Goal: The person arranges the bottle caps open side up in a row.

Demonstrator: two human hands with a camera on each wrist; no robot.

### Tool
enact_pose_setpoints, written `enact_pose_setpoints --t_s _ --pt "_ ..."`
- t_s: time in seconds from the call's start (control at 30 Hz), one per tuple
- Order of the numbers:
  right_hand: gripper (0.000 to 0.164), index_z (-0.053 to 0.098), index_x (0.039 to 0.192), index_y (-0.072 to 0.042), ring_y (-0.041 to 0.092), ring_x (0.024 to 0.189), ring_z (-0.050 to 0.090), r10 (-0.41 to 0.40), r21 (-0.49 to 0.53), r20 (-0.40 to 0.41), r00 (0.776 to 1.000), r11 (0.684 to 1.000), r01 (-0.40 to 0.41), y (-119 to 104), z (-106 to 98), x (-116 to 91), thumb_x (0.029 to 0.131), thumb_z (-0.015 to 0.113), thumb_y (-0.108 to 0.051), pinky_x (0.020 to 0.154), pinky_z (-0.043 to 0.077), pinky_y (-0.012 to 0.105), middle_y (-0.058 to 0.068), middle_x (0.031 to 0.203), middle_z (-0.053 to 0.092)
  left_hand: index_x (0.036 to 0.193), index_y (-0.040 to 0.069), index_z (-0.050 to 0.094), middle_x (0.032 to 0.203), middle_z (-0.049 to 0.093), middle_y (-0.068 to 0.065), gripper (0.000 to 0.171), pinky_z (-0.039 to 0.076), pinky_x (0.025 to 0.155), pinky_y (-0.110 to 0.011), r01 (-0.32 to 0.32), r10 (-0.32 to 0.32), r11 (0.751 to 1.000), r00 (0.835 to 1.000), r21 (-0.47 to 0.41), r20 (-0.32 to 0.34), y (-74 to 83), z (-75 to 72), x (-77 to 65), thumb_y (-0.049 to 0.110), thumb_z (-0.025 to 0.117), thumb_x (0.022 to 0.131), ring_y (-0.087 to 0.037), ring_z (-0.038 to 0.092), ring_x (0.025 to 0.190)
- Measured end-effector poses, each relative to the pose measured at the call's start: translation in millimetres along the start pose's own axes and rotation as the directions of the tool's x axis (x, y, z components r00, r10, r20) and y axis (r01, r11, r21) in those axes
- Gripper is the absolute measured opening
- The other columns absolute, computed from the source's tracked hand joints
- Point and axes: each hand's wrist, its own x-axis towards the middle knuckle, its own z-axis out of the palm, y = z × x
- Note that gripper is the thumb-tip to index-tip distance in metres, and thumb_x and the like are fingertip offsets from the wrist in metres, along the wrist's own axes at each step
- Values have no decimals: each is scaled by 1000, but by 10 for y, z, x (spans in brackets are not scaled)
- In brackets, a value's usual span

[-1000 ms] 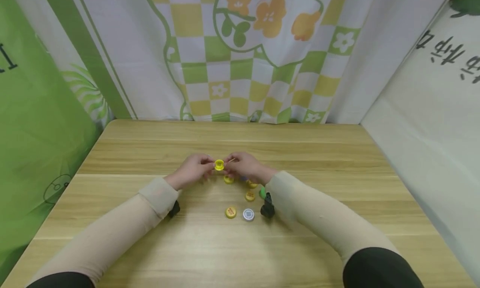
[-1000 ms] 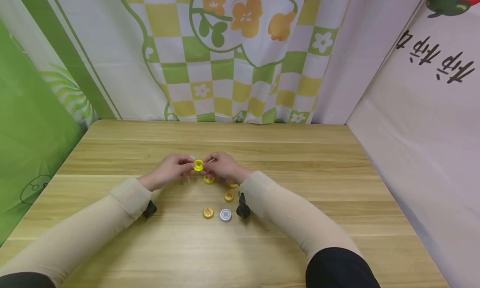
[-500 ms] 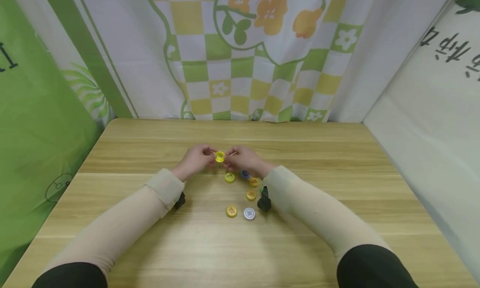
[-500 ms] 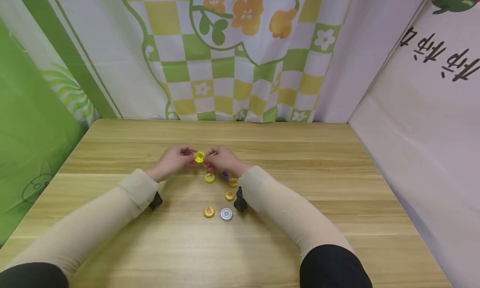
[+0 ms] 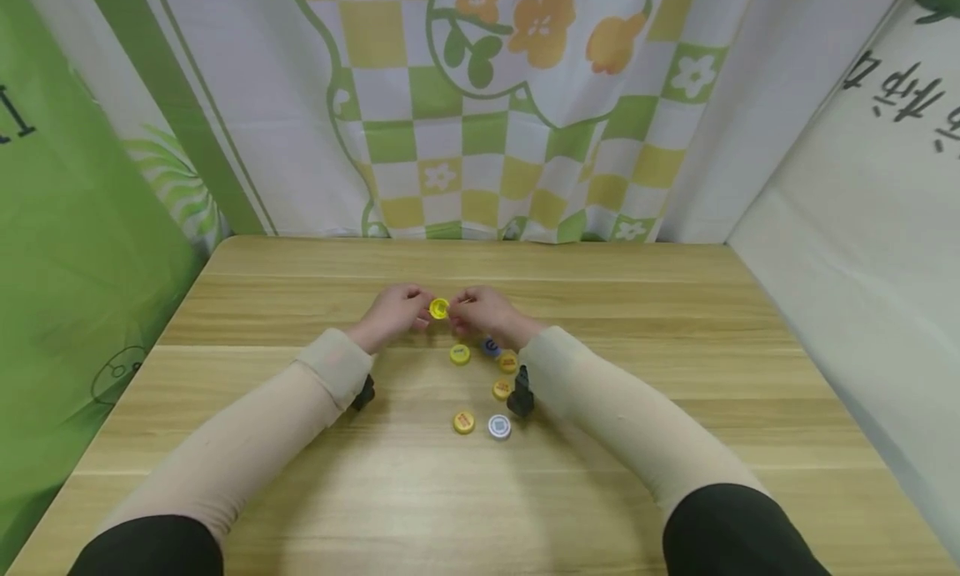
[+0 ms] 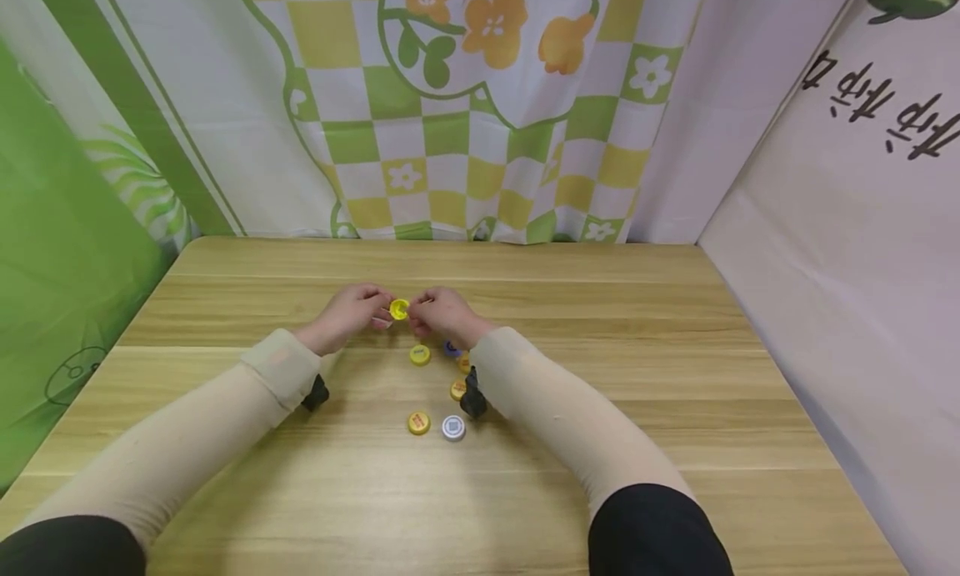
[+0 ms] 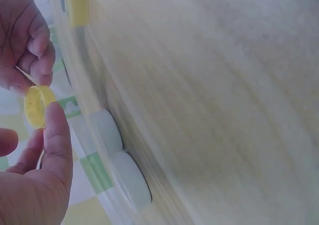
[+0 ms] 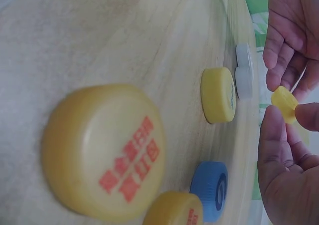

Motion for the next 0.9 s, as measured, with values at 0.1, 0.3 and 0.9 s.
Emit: enact_pose_setpoints --t_s 0.1,0.3,0.9 --pt "23 58 124 6 21 86 64 8 42 -13 1000 999 -8 20 2 68 103 57 -3 76 59 26 17 102 67 135 -15 54 127 61 -29 40 57 96 -44 10 -9 1000 1000 -14 19 10 -7 26 15 43 111 -41 64 114" --pt "23 59 125 9 20 90 63 28 56 -40 999 998 -25 5 7 110 103 56 0 83 59 28 16 107 65 136 -15 54 128 62 -27 42 55 99 -41 48 -48 999 999 -13 23 9 -1 82 17 45 110 -38 64 114" --pt "14 64 115 4 14 72 65 42 -117 -67 997 992 -50 46 72 181 104 56 -1 67 58 22 12 89 69 109 -10 63 76 55 -3 28 48 75 -32 43 -43 999 999 21 12 12 18 66 13 47 106 -13 50 70"
